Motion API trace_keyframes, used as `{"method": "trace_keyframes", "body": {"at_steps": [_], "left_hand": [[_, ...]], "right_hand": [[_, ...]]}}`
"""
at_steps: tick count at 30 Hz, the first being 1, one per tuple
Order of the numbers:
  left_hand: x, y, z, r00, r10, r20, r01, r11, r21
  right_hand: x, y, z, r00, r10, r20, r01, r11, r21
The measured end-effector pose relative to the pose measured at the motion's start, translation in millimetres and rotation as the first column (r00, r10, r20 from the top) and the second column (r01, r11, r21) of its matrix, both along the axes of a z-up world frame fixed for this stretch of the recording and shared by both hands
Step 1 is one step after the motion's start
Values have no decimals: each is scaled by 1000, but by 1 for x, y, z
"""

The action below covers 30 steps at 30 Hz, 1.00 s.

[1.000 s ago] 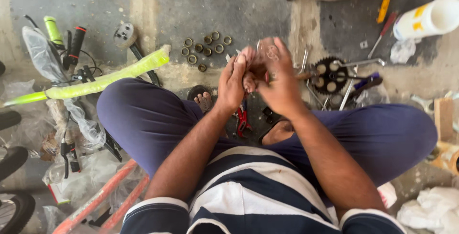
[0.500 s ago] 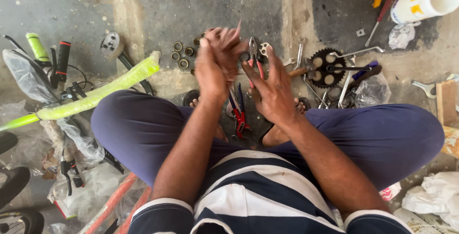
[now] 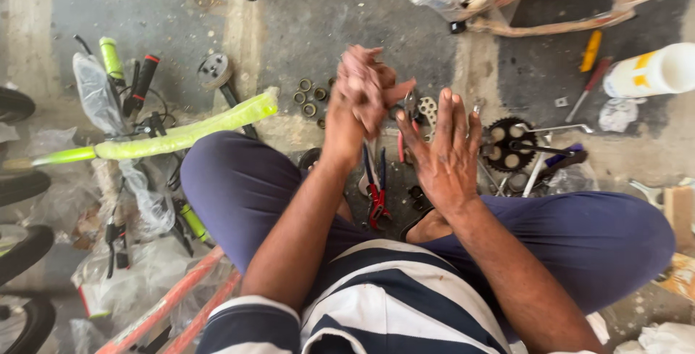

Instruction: The person sits on the floor and assembles bicycle hub bearings by hand. They open a small plastic bag of ball bearings, pick them up individually, and place them into the race of a bearing cup. The person handles multiple bearing cups and a pile of loose bearings scattered on the floor.

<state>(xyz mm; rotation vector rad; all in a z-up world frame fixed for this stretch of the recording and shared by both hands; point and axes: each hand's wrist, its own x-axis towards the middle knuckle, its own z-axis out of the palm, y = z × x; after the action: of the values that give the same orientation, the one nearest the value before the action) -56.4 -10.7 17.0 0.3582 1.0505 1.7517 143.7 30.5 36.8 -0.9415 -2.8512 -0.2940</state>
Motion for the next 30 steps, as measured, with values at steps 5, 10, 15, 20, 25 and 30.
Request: {"method": "trace_keyframes", "body": {"at_steps": [5,10,15,20,25,30], "left_hand": [[47,-14,6,966,-70,-249,52,996,-79],[21,-18,26,996,-26,82,44,971,-233],[9,-37,59,887,-111,-448,234,944,231],[48,-50,77,321,-253,-912,545,837,-40],[56,-45,76,254,-292,-922,557,824,-107],[62,-20,87,75,-603,-794,454,730,-511]], "right_hand": [[-12,-10,-1,994,35,-107,-58,972,-228],[-4,-20,26,977,184,-107,-186,982,-11],[19,-22,60,987,148,68,-86,828,-554],[15,-22,54,934,327,-141,-356,857,-373],[18,-35,34,869,494,-34,-471,805,-361],[14,-62,39,707,640,300,-595,768,-237]]}}
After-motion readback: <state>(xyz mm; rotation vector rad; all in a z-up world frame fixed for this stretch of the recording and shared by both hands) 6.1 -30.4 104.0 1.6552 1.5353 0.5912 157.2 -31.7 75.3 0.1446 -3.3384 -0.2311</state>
